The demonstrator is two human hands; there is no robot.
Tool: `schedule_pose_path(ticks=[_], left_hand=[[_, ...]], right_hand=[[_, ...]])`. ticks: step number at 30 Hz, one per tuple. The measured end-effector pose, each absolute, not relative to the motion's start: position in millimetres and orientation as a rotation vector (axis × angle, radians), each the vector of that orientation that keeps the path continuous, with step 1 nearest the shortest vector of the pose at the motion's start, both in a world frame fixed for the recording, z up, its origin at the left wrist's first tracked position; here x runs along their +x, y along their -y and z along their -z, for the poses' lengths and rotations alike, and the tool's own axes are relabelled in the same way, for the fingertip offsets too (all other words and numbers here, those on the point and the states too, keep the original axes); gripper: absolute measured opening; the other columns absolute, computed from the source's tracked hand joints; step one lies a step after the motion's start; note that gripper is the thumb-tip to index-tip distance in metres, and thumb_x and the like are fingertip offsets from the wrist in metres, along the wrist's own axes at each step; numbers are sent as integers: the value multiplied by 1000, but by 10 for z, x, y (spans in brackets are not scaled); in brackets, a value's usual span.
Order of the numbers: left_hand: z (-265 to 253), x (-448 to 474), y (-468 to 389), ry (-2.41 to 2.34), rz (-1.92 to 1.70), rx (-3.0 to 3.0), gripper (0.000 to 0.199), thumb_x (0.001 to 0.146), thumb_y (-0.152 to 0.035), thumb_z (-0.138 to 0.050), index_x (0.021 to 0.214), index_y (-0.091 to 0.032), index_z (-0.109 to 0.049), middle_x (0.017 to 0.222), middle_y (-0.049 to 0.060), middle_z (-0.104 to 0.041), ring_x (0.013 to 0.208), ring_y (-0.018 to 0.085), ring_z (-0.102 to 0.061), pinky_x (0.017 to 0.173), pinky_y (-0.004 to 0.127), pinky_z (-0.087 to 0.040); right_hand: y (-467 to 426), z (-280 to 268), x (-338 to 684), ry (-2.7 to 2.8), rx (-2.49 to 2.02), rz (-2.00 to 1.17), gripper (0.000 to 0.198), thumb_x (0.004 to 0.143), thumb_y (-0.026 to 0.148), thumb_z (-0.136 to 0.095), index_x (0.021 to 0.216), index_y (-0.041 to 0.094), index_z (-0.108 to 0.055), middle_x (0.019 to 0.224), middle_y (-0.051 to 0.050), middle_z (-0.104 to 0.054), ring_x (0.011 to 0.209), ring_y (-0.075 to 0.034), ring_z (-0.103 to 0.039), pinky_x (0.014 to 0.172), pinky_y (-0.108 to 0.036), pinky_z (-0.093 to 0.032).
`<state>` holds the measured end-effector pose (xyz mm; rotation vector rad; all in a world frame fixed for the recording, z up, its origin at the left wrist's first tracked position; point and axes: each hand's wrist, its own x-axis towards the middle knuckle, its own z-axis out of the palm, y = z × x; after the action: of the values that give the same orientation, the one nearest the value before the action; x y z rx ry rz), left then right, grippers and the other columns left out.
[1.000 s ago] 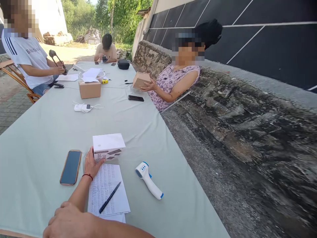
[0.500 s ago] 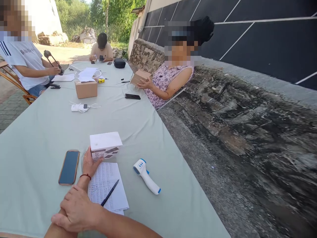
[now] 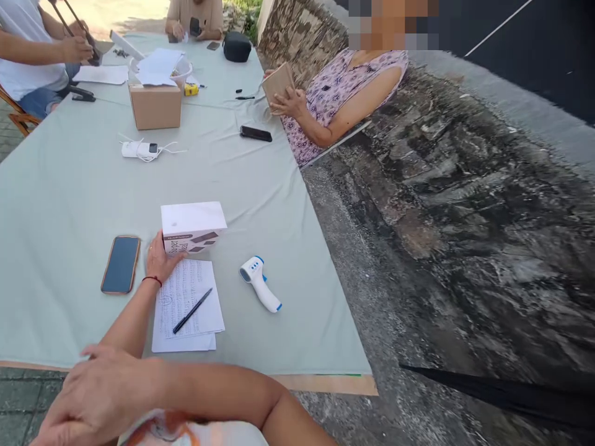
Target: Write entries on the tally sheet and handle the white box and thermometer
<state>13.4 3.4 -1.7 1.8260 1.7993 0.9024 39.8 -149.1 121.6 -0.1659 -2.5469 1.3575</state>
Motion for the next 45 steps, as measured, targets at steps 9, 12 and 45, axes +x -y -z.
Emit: schedule_pose_path(ticks=[9,12,45], left_hand=[[66,196,-19,-1747,-905,1890,79,73,-47,-84,137,-18,-47,139,19,-57,136,39,-52,110,54,-46],[56,215,-2,-1745,-888,1890,82,74,-47,-84,139,-17,-45,141,19,-56,136,38,-51,111,55,-45],[24,248,41,-1719,-879,1873,80,78,-45,-81,142,-20,-41,145,16,-54,136,37,-51,111,54,-45]], right_hand=[[1253,-407,1548,2114,-1130,-590,21,100,27,-55,108,22,-73,108,-10,-71,104,-23,-59,93,-39,-47],[1248,-105,2084,2136,-1338,-473,21,98,20,-56,109,21,-75,95,-9,-67,90,-23,-56,81,-38,-46],[1114,286,2089,1120,-1501,-929,13,76,34,-59,74,22,-63,62,3,-58,56,-12,-48,57,-27,-45]])
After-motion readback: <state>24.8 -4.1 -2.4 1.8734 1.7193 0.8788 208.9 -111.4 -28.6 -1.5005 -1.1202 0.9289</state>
